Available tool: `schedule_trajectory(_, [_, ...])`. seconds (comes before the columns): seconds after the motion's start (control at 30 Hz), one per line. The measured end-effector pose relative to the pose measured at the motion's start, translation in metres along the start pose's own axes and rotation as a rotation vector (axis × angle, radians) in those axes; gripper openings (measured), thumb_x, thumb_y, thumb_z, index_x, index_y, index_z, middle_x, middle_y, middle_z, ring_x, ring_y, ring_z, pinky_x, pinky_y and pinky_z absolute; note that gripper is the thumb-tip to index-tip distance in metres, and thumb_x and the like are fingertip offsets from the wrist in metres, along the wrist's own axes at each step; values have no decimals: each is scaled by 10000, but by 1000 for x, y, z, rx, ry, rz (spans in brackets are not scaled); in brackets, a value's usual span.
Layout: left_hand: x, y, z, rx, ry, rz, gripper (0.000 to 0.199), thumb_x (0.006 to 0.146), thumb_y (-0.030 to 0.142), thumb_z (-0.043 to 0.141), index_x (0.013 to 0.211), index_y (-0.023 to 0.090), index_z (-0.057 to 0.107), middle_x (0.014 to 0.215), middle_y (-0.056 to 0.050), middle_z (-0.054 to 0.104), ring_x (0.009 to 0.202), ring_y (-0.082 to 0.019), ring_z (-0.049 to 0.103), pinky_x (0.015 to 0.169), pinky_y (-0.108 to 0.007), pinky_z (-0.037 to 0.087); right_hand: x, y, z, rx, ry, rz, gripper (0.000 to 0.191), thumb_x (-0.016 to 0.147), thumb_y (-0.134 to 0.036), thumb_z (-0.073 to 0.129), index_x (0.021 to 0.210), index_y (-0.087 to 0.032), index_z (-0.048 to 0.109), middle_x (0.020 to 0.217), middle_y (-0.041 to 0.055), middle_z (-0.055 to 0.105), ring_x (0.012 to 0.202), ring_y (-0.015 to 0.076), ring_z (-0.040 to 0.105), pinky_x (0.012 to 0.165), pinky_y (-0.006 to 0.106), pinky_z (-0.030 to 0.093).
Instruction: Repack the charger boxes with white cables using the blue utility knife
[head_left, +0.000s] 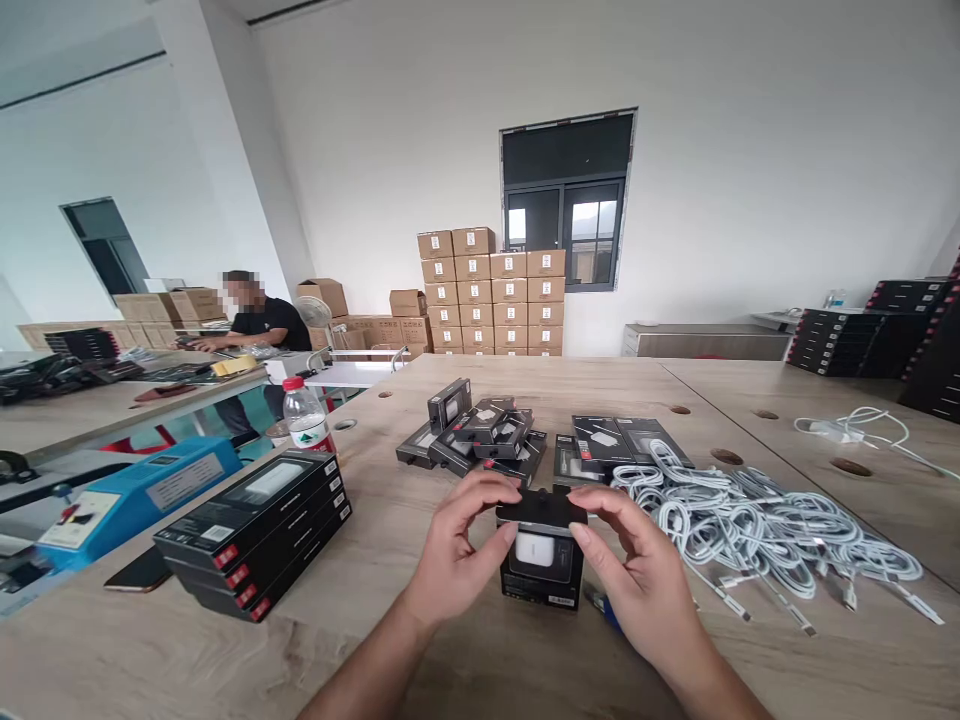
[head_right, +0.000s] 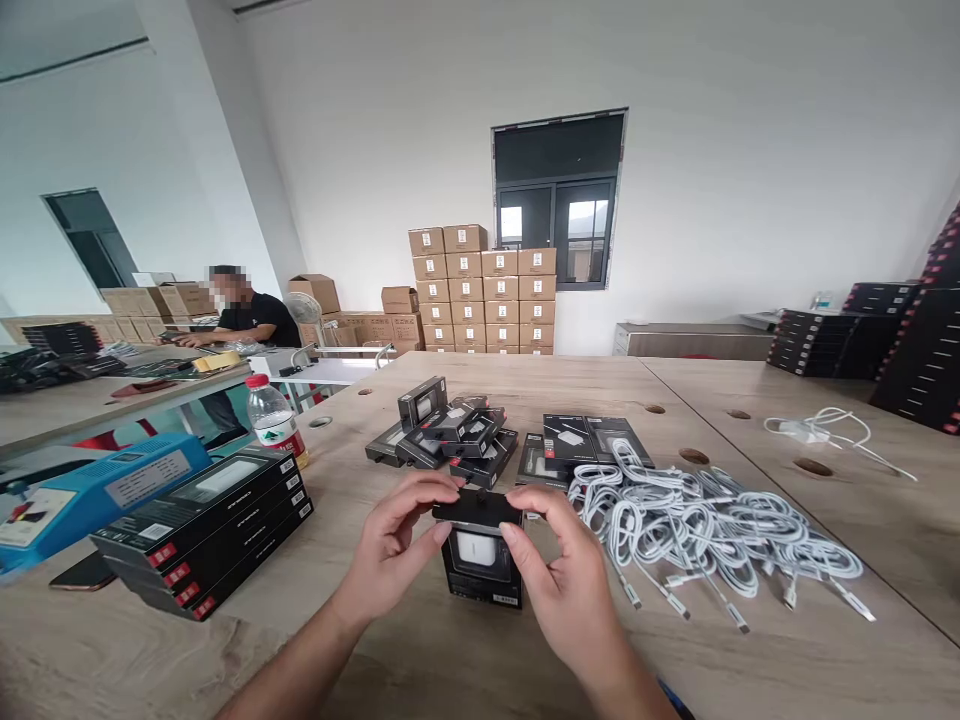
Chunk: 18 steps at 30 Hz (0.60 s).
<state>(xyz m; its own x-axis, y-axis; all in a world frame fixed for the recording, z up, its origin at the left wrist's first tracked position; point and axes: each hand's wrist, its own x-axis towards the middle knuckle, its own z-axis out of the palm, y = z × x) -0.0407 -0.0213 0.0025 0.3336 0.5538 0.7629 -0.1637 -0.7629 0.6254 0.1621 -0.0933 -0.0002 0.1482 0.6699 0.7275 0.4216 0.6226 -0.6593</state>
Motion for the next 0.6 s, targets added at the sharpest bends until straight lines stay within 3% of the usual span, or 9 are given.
schedule_trajectory(0.17, [2,7,-7,-73,-53,0,146,938,199,607,1025,253,711,1052,-63,603,1027,-200,613,873,-329,502,6,-7,-2,8,-35,-36,131,940,-312,619,1034,-301,709,1085,40,657,1044,188,626,896,309,506])
schedule_trajectory(0.37, [3,6,-8,-1,-83,16,189,943,192,601,1045,278,735,1079,-61,596,1081,-207,594,934,-352,481,7,-5,-7,36,-114,28,123,945,-354,613,1006,-328,717,1177,24,623,1120,181,597,958,308,459])
schedule_trajectory(0.6, [5,0,-3,-27,-17,-1,160,948,214,601,1011,261,742,1057,-54,620,1053,-190,615,903,-311,486,10,-5,-7,185,-140,142,151,926,-422,627,983,-336,737,1168,17,687,1131,184,621,968,297,493])
